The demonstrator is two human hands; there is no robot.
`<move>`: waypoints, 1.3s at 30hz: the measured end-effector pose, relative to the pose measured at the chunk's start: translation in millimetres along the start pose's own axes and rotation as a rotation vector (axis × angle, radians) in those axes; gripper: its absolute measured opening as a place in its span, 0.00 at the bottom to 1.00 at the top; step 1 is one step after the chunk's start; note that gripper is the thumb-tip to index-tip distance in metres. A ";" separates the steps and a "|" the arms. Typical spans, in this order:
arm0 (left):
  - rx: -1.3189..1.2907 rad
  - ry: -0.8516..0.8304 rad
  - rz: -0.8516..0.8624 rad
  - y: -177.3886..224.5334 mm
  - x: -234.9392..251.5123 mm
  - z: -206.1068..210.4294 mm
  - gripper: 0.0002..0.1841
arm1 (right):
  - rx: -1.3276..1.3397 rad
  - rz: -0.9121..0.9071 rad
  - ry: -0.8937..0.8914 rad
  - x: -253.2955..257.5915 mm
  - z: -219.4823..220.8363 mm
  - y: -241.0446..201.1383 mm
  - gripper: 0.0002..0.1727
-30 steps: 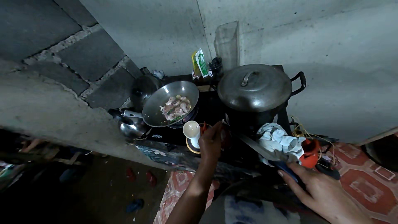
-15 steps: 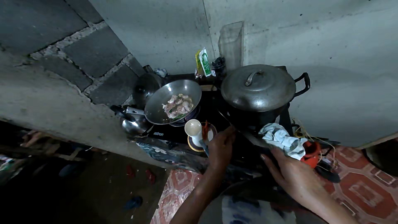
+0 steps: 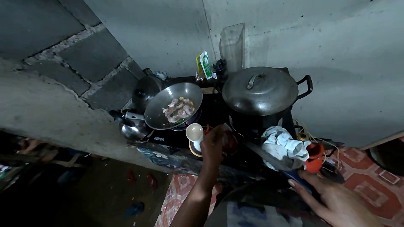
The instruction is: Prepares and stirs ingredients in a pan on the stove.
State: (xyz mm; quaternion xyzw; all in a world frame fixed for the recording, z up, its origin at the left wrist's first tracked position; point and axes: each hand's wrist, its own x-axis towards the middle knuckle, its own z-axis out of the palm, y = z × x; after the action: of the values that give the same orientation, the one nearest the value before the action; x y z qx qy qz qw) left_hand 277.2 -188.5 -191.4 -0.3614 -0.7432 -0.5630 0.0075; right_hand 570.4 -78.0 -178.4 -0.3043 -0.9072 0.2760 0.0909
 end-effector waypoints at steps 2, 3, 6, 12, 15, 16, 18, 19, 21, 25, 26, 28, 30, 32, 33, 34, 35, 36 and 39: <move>0.015 0.003 0.008 0.0 0.3 1.3 0.13 | -0.030 -0.026 0.056 1.1 9.3 4.0 0.29; 0.018 0.007 0.022 -0.6 0.5 2.4 0.12 | -0.046 -0.042 0.098 2.5 13.8 5.3 0.29; 0.026 0.009 0.058 -1.5 -0.3 4.0 0.12 | -0.091 -0.093 0.234 7.1 22.5 5.8 0.31; 0.008 -0.006 0.080 -1.7 -0.9 5.2 0.12 | -0.126 -0.129 0.305 10.5 25.9 7.8 0.31; 0.014 -0.011 0.056 0.4 -0.5 4.9 0.12 | -0.131 -0.121 0.283 11.5 23.2 6.3 0.31; 0.009 -0.007 0.055 0.4 -0.4 5.1 0.11 | -0.136 -0.125 0.288 12.1 23.1 5.8 0.31; 0.003 0.008 0.059 -0.2 -1.2 5.6 0.11 | -0.156 -0.137 0.310 13.8 24.0 4.9 0.31; 0.010 0.017 0.067 -0.8 -1.6 5.9 0.11 | -0.169 -0.137 0.315 14.8 23.9 3.0 0.31; 0.070 0.035 0.103 -2.8 -1.4 6.0 0.11 | -0.197 -0.131 0.308 17.1 23.7 -2.6 0.31; 0.210 0.018 0.157 -0.9 -0.9 5.3 0.11 | -0.224 -0.108 0.289 26.7 26.9 -17.2 0.30; 0.204 -0.037 0.149 4.1 -4.2 7.1 0.11 | -0.214 -0.095 0.283 31.2 28.2 -22.9 0.30; 0.188 -0.130 0.192 14.5 -16.0 16.6 0.11 | -0.192 -0.068 0.273 42.5 31.2 -35.3 0.29; 0.129 -0.135 0.222 12.7 -18.6 21.5 0.11 | -0.218 -0.065 0.306 52.7 32.6 -41.3 0.28; 0.092 -0.124 0.233 6.4 -10.8 16.6 0.11 | -0.237 -0.061 0.298 56.7 28.3 -43.3 0.27; 0.085 -0.130 0.222 4.5 -8.7 13.2 0.11 | -0.229 -0.052 0.275 55.1 26.3 -42.5 0.27; 0.078 -0.137 0.205 3.9 -7.9 10.6 0.11 | -0.218 -0.043 0.256 52.4 24.9 -39.7 0.28; 0.073 -0.144 0.196 3.5 -7.2 9.0 0.11 | -0.206 -0.037 0.247 49.4 23.5 -35.7 0.29; 0.073 -0.142 0.202 2.7 -6.3 8.3 0.11 | -0.195 -0.041 0.252 45.9 23.3 -30.1 0.31; 0.042 -0.114 0.222 -2.7 -5.7 6.7 0.11 | -0.138 -0.063 0.288 29.6 27.8 -9.6 0.34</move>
State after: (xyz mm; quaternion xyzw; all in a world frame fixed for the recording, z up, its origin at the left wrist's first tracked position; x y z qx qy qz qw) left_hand 282.6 -186.2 -198.4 -0.4729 -0.7093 -0.5217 0.0349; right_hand 532.7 -78.9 -196.2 -0.3175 -0.9107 0.1637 0.2076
